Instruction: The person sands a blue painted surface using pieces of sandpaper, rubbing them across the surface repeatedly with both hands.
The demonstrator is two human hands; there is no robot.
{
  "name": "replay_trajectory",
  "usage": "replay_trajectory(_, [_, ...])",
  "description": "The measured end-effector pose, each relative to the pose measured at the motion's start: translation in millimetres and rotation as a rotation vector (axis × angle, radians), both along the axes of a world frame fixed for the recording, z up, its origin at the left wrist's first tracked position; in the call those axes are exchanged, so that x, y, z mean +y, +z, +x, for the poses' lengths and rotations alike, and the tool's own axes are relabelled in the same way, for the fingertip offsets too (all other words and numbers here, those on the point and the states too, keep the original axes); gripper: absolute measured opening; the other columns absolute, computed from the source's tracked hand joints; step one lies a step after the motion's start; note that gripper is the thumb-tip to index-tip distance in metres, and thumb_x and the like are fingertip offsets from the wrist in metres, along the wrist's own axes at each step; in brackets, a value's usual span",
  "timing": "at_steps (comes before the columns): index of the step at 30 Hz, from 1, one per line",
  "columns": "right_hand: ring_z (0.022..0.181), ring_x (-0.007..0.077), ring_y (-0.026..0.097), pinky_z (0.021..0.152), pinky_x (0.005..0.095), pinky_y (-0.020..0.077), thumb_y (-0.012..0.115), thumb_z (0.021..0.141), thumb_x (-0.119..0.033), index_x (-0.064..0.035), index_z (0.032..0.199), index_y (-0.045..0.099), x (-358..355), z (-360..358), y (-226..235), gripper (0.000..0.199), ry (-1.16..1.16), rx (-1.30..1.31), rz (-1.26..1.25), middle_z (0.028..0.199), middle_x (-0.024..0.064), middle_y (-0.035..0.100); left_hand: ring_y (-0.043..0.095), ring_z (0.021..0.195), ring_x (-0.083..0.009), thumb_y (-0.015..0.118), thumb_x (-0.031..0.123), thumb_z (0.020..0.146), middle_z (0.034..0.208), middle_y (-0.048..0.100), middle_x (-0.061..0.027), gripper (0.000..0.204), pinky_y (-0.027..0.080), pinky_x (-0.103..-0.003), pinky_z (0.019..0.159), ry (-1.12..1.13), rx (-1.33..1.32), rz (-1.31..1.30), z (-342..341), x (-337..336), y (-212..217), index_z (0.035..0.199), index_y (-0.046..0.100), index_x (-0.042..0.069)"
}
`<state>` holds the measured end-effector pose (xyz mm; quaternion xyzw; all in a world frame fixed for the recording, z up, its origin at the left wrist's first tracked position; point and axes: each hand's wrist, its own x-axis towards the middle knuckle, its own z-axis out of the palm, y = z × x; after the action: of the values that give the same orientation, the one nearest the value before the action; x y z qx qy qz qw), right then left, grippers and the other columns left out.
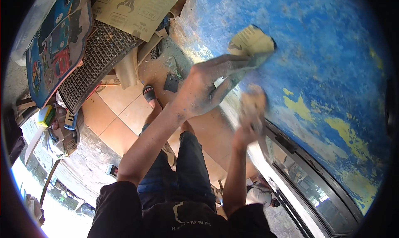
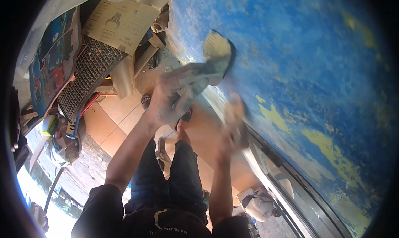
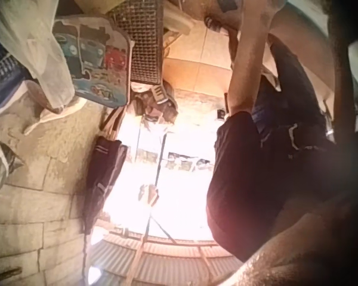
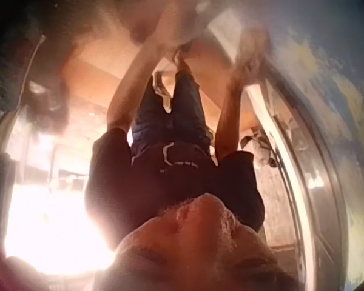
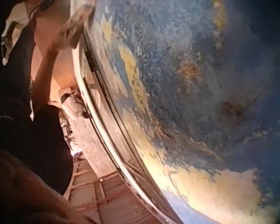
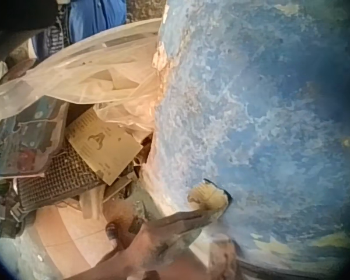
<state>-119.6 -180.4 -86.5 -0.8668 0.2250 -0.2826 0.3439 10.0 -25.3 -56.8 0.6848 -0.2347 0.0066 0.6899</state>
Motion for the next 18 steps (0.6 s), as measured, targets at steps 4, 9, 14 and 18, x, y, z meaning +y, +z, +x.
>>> replay_trajectory(4, [0.067,0.0193,0.066,0.058,0.0297,0.0524,0.059,0.091,-0.019,0.0089,0.1,0.063,4,-15,8,0.03,-0.124,0.21,-0.217,0.084,0.0149,0.069,0.064,0.095,-0.0292,0.06,-0.002,0.08,0.106,0.065,-0.0137,0.029,0.053,-0.035,0.079,-0.015,0.067,0.004,5,5,6,0.108,0.064,0.005])
replay_trajectory(9, [0.072,0.0226,0.067,0.065,0.0318,0.0528,0.06,0.09,-0.018,0.0094,0.097,0.064,-9,-33,7,0.029,-0.146,0.154,0.05,0.084,0.0149,0.069,0.065,0.091,-0.0317,0.06,-0.001,0.08,0.105,0.065,-0.014,0.03,0.053,-0.036,0.078,0.006,-0.016,-0.028,2,7,-1,0.109,0.064,0.005])
replay_trajectory(14, [0.07,0.0198,0.068,0.06,0.0269,0.0548,0.061,0.09,-0.017,0.0083,0.099,0.065,-15,-8,-7,0.028,0.087,0.207,-0.401,0.087,0.0163,0.069,0.064,0.094,-0.0265,0.052,0.004,0.086,0.108,0.062,-0.0199,0.022,0.049,-0.032,0.08,0.011,0.088,-0.036,2,-2,-4,0.104,0.064,-0.002])
replay_trajectory(18, [0.071,0.0203,0.067,0.066,0.0273,0.0528,0.063,0.088,-0.015,0.009,0.099,0.064,-26,-25,3,0.026,-0.114,0.131,0.252,0.087,0.0144,0.069,0.063,0.094,-0.0266,0.052,0.001,0.086,0.105,0.063,-0.0189,0.021,0.049,-0.031,0.08,-0.051,0.137,-0.072,2,2,-1,0.104,0.063,-0.002])
